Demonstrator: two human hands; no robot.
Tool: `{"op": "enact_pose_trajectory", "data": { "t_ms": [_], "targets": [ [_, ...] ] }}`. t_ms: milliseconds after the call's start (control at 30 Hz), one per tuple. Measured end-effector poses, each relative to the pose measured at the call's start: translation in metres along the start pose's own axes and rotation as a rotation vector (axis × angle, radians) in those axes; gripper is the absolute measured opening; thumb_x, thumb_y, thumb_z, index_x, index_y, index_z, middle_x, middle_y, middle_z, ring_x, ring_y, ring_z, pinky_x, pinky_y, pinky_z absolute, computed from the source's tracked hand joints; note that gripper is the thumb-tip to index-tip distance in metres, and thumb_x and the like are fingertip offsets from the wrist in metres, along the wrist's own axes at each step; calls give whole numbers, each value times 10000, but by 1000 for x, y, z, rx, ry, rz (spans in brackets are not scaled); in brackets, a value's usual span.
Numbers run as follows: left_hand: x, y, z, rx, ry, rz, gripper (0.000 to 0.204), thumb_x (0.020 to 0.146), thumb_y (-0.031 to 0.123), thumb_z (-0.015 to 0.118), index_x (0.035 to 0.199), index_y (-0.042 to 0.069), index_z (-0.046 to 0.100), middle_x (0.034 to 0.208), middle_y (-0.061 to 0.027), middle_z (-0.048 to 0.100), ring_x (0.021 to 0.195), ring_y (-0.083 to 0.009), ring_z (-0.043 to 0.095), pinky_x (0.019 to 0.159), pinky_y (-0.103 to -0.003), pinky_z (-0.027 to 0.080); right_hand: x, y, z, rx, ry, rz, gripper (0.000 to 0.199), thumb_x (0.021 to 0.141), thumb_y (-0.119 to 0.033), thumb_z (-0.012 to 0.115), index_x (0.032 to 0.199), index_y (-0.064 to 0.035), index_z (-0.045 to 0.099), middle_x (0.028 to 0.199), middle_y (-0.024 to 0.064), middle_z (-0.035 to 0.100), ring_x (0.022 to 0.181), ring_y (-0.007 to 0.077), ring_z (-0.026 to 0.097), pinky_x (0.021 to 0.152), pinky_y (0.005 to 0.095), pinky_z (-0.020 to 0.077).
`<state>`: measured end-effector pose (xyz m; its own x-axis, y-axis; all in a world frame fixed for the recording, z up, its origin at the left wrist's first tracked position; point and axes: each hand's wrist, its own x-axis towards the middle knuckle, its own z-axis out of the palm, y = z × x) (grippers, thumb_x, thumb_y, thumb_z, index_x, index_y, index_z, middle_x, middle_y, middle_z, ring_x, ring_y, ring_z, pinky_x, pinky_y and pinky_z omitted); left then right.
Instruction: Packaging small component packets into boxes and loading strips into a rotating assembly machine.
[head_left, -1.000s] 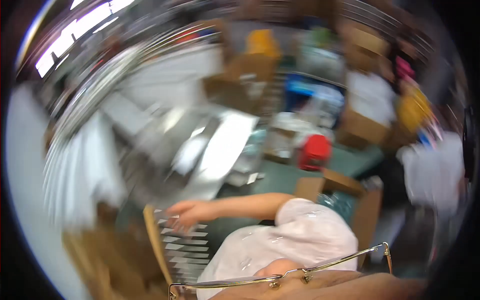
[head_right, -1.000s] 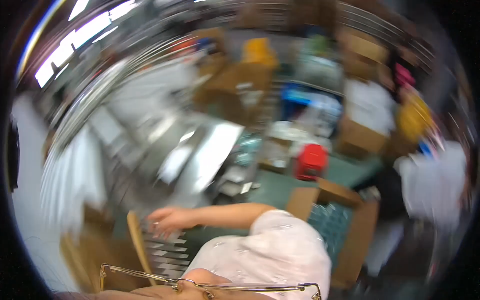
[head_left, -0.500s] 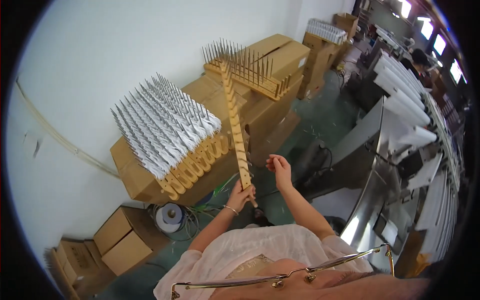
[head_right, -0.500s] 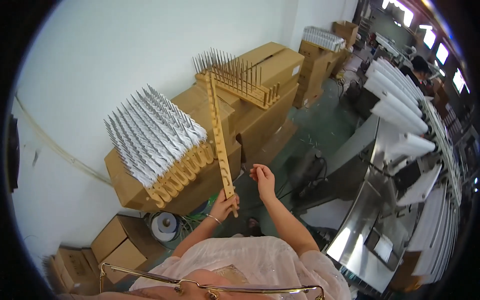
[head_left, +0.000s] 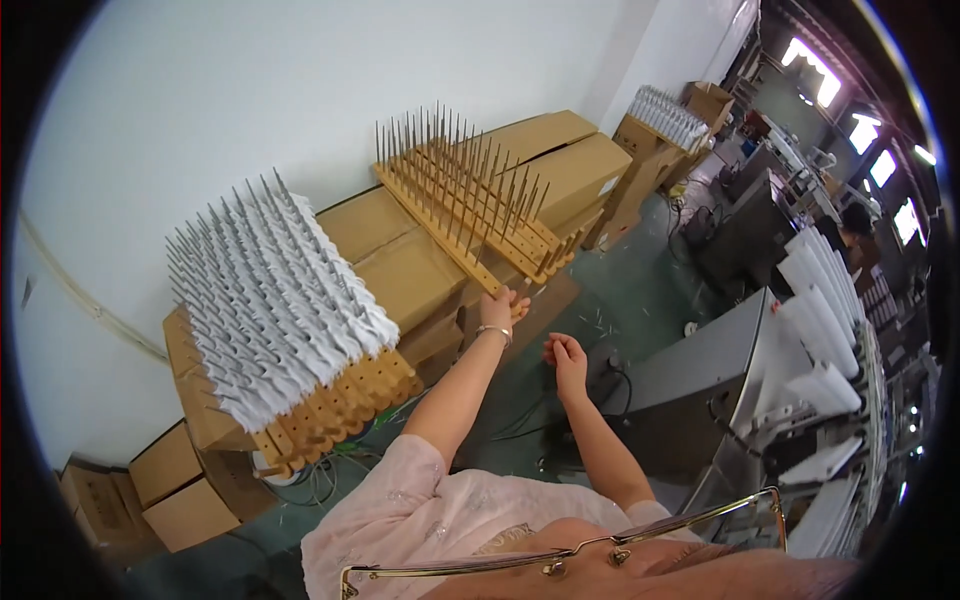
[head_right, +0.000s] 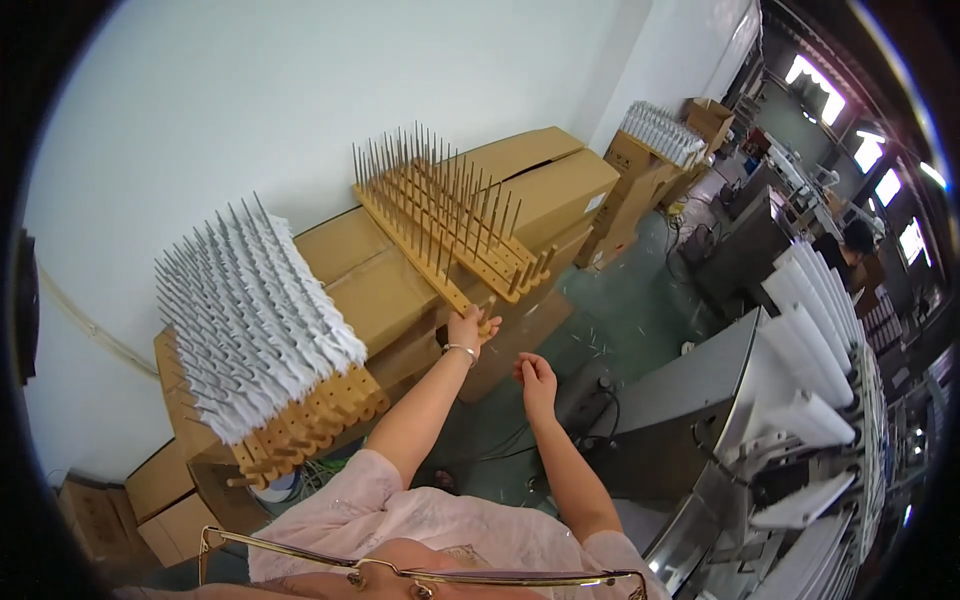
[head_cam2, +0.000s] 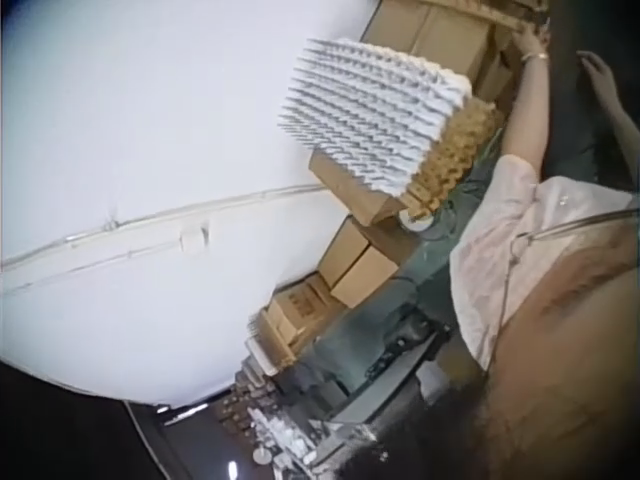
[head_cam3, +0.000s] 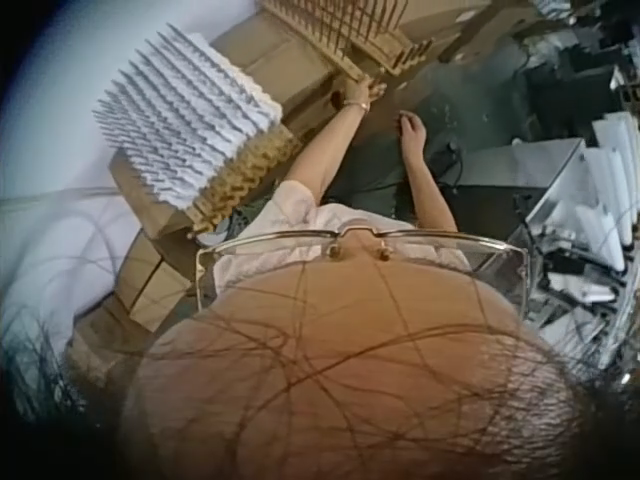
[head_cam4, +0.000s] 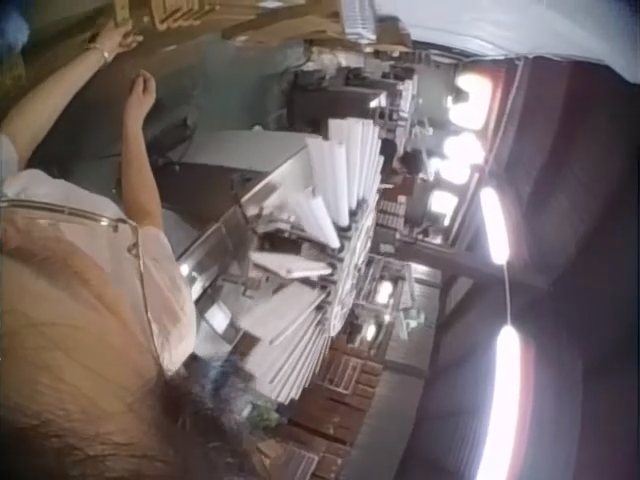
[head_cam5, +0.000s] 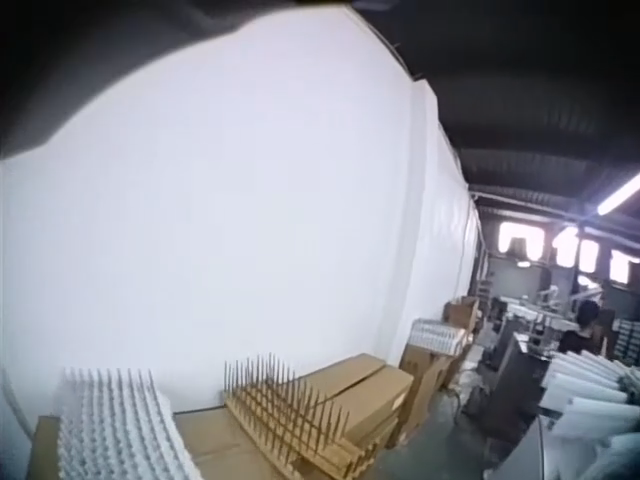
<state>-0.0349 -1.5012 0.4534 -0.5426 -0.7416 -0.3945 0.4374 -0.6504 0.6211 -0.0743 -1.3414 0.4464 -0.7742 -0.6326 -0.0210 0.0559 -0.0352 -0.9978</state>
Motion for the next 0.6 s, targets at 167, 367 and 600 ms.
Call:
{"op": "enact_pose_trajectory", "data": {
  "t_ms": [167, 367, 600],
  "targets": [
    [48, -16, 23, 176, 29, -60, 182, 873, 113, 449, 1020, 54, 359, 910, -114, 511, 784, -269, 601, 532, -378, 513, 16, 13, -16, -2, 28, 33, 181, 882, -101, 454, 1006, -16, 554, 833, 38, 582, 690, 103, 543, 623, 216, 435],
    [64, -25, 20, 168, -196, -67, 441, 837, 132, 520, 1195, 62, 272, 1007, -140, 492, 872, -244, 580, 554, -325, 523, 29, 14, -7, -14, -25, 84, 175, 879, -67, 454, 1014, -1, 544, 849, 43, 574, 741, 110, 543, 690, 231, 449],
    [-15, -60, -90, -45, -366, 20, 617, 838, 163, 550, 1344, 79, 206, 1220, -145, 439, 1082, -250, 479, 876, -350, 396, -16, -67, 106, -283, -717, -447, 247, 761, -3, 579, 1003, -13, 532, 838, 42, 539, 712, 120, 500, 667, 225, 404]
  ]
}}
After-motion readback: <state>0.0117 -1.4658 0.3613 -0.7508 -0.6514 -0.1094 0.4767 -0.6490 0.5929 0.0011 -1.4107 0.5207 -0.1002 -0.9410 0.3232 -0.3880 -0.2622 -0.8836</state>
